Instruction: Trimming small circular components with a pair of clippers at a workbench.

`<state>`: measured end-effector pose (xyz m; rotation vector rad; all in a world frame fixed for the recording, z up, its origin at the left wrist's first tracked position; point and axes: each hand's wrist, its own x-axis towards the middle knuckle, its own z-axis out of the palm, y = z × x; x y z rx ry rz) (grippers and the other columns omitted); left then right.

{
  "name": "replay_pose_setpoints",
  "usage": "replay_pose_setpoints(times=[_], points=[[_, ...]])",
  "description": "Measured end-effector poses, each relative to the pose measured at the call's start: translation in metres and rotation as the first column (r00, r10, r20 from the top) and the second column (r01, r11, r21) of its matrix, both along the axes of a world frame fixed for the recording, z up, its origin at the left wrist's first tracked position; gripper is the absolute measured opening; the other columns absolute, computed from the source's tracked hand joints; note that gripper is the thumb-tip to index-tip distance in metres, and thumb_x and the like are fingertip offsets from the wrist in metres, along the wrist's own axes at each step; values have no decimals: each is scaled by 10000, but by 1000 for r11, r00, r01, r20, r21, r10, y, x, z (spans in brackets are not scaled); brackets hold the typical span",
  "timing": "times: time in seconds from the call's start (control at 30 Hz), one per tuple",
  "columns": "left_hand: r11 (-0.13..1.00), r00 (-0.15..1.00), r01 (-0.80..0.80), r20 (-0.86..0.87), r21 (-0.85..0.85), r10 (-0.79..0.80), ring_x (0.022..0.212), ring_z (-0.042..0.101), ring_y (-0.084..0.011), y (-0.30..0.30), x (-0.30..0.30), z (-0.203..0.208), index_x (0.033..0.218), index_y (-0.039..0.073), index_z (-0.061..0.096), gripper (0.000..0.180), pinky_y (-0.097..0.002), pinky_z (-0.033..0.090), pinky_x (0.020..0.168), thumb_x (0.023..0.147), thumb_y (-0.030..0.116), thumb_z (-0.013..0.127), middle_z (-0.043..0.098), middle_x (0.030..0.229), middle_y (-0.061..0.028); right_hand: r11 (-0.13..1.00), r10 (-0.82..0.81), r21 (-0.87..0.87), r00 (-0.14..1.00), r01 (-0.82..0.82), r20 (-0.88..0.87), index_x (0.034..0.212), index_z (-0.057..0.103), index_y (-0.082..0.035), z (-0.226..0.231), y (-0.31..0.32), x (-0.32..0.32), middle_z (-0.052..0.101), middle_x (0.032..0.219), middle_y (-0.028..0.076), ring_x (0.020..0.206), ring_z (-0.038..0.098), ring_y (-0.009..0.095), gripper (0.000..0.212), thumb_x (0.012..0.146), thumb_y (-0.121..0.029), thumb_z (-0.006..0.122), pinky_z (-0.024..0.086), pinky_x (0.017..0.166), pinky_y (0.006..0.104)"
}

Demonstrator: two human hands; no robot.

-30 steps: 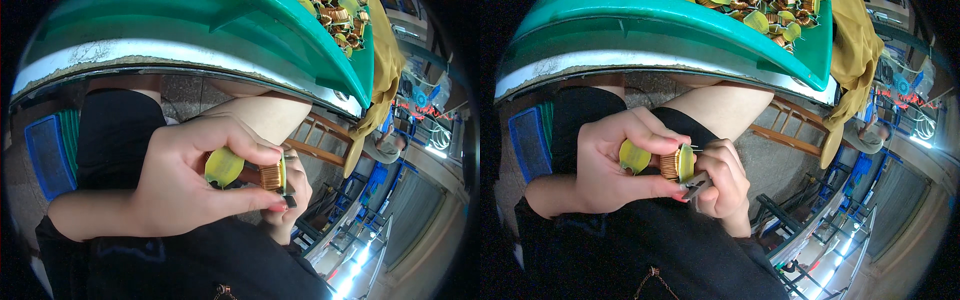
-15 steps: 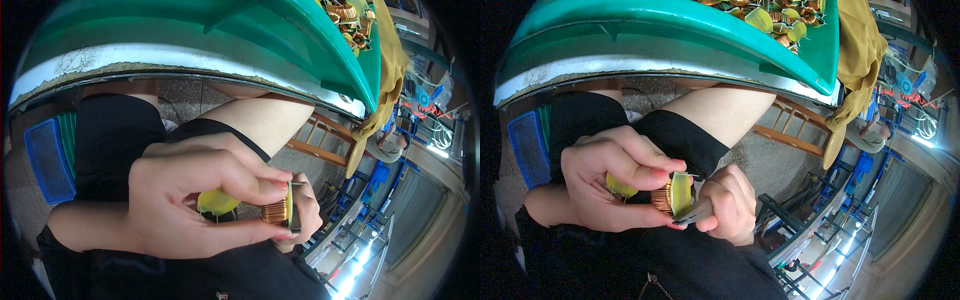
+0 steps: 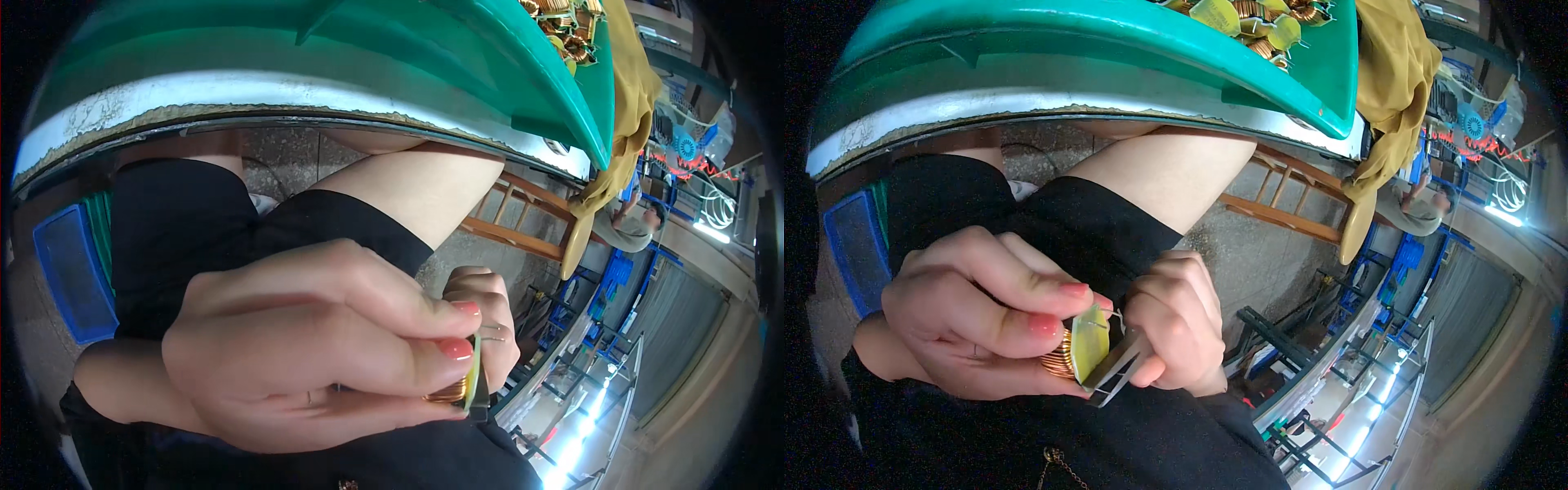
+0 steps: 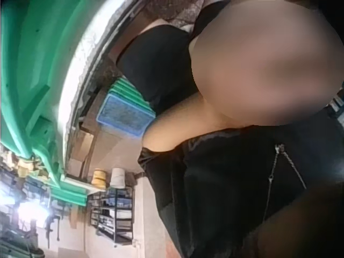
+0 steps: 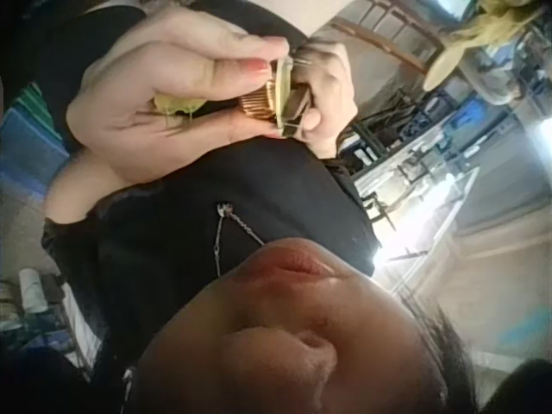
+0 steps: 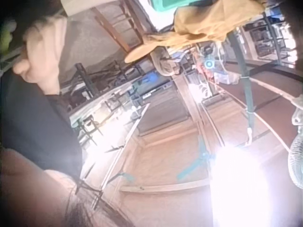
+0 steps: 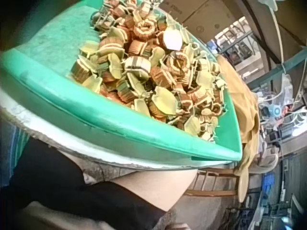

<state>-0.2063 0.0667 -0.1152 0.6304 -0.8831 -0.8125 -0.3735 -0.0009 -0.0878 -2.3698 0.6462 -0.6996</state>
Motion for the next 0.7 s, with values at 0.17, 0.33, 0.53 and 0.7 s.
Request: replay_pose_setpoints(times=[0.17, 0.33, 0.53, 0.7], points=[[1000, 1000, -14, 3, 7, 14, 788, 642, -239, 4, -2, 2, 856, 24, 591, 338, -291, 564, 629, 605, -6, 816, 603, 950, -147, 995, -16, 97, 999, 19, -29, 757, 544, -27, 7, 9, -3, 529, 709, 107, 635, 489, 248, 564, 893, -555, 402, 442, 613, 371], [999, 1000, -7, -16, 35, 7, 785, 643, -235, 4, -5, 4, 849, 29, 595, 336, -291, 568, 634, 601, -10, 818, 604, 950, -139, 994, 8, 108, 999, -4, -45, 754, 542, -26, 9, 6, -9, 536, 718, 101, 664, 502, 250, 551, 896, -542, 413, 446, 636, 378], [1000, 1000, 29, -11, 11, -29, 790, 646, -227, 2, -2, 8, 847, 32, 602, 323, -280, 568, 640, 607, -15, 813, 608, 964, -131, 988, 28, 148, 994, -43, 102, 769, 533, -29, -4, -10, -13, 539, 724, 94, 667, 507, 247, 512, 898, -514, 435, 451, 638, 379], [998, 999, 51, -9, 47, -51, 795, 647, -219, 6, -3, 10, 845, 33, 609, 314, -272, 567, 642, 610, -16, 811, 612, 969, -127, 997, 57, 44, 996, -60, 64, 792, 531, -34, -12, -20, -15, 543, 730, 97, 668, 510, 250, 485, 901, -498, 439, 454, 645, 384]])
